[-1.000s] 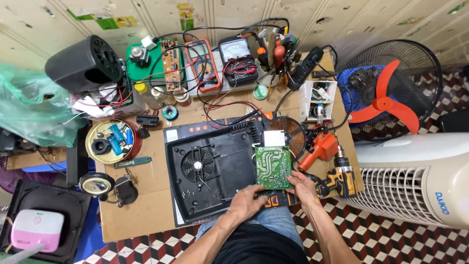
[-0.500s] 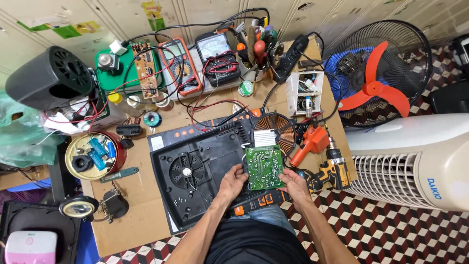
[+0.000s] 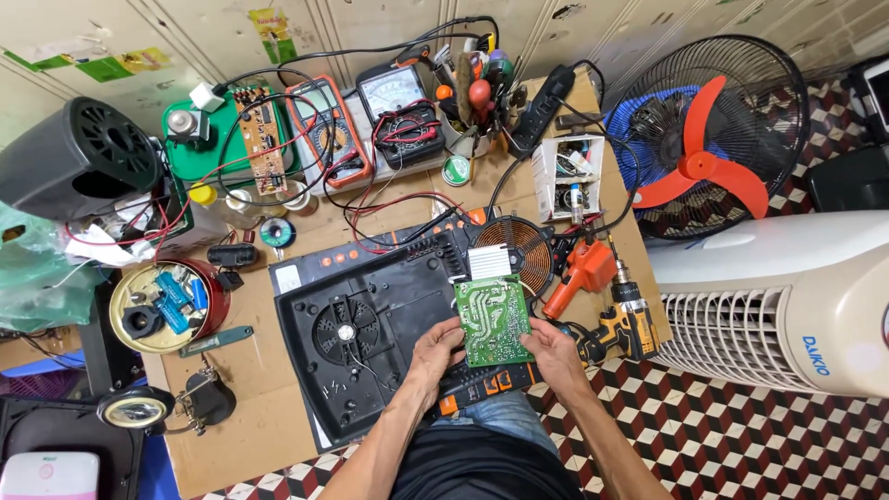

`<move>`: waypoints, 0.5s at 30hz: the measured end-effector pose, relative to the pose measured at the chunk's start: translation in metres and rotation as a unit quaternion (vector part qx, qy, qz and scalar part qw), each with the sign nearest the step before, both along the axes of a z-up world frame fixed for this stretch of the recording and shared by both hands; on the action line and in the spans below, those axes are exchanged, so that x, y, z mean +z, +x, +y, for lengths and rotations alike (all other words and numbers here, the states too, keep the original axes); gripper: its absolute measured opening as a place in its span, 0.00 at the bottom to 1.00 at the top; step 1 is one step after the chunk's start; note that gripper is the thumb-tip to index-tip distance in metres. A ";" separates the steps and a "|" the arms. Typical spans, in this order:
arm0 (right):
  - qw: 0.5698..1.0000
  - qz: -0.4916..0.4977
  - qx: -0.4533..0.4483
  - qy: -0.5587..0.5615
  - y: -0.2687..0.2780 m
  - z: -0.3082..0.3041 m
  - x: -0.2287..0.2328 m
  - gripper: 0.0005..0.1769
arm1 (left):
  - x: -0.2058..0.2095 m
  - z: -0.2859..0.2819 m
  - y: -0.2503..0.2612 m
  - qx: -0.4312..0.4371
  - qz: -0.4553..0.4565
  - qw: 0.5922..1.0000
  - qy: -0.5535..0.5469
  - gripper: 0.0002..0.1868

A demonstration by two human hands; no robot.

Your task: The person disassembles an electronic device, likely a fan, on a cluttered workbench. They use a power drill to remove screws from the casing and a circuit board, then detach the board and manipulate its components and wires by hand.

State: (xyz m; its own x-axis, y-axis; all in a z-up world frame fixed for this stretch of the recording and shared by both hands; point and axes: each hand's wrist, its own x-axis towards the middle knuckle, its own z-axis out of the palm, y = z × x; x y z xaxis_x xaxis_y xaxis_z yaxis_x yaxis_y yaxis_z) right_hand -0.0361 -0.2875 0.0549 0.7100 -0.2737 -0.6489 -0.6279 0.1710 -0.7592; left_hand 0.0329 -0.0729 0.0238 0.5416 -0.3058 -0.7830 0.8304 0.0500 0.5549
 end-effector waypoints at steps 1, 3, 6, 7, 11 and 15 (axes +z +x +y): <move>1.000 0.009 -0.003 0.001 0.001 0.001 0.005 0.24 | 0.004 0.000 0.001 -0.003 0.009 1.000 0.006 0.20; 1.000 0.019 -0.008 0.002 0.001 0.000 0.008 0.23 | 0.003 -0.001 0.001 -0.008 0.017 1.000 0.012 0.19; 1.000 0.030 -0.006 -0.003 0.000 -0.002 0.000 0.22 | -0.007 -0.002 0.001 -0.008 0.018 1.000 0.011 0.18; 0.999 0.033 -0.005 -0.005 0.000 -0.003 -0.003 0.23 | -0.008 -0.001 0.002 -0.009 0.018 1.000 0.012 0.18; 0.998 0.052 -0.001 -0.032 0.009 -0.003 0.009 0.30 | -0.006 -0.001 0.003 -0.014 0.019 0.999 0.029 0.19; 0.988 0.076 0.052 -0.122 0.030 -0.002 0.036 0.42 | -0.006 -0.001 0.000 -0.008 0.017 1.000 0.018 0.20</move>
